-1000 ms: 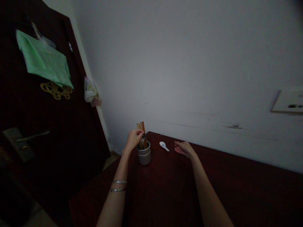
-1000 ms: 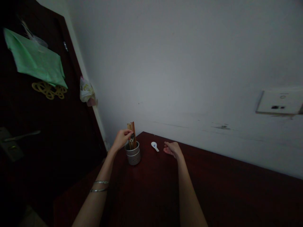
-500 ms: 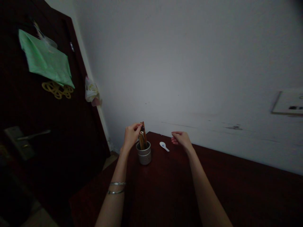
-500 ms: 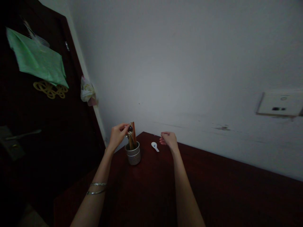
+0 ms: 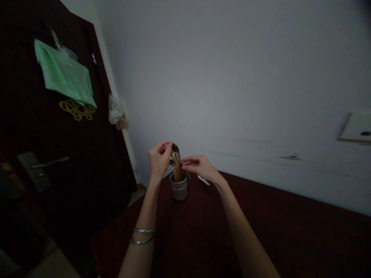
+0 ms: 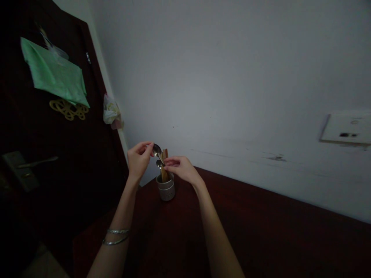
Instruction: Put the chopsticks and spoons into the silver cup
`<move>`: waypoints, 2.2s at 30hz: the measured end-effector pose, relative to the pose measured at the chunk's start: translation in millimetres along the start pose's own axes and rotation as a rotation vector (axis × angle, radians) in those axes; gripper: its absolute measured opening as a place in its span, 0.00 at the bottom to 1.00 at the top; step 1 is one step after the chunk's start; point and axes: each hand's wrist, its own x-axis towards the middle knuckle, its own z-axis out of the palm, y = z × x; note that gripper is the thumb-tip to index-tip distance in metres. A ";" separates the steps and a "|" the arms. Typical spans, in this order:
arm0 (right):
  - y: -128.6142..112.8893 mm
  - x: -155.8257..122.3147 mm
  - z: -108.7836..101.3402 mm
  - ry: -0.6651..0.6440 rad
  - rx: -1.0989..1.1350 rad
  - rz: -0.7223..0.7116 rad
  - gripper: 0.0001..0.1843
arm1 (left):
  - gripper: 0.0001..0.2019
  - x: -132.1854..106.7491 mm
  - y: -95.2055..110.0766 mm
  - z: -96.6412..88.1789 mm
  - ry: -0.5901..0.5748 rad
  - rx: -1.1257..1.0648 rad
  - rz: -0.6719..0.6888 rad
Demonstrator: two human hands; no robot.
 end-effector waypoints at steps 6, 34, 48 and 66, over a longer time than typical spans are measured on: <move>-5.0 -2.8 -0.8 0.038 0.031 0.071 0.16 | 0.12 3.8 -1.8 -1.8 -0.098 -0.172 -0.138; 101.6 -83.0 18.0 -0.385 0.123 0.682 0.07 | 0.16 -1.2 -116.1 -7.7 -0.542 0.141 -0.482; 115.1 -78.8 30.3 -0.368 -0.174 0.584 0.09 | 0.10 -9.0 -129.7 9.5 -0.361 0.157 -0.423; 107.9 -82.3 36.7 -0.260 -0.635 0.225 0.10 | 0.11 -3.1 -131.5 11.2 -0.254 0.198 -0.233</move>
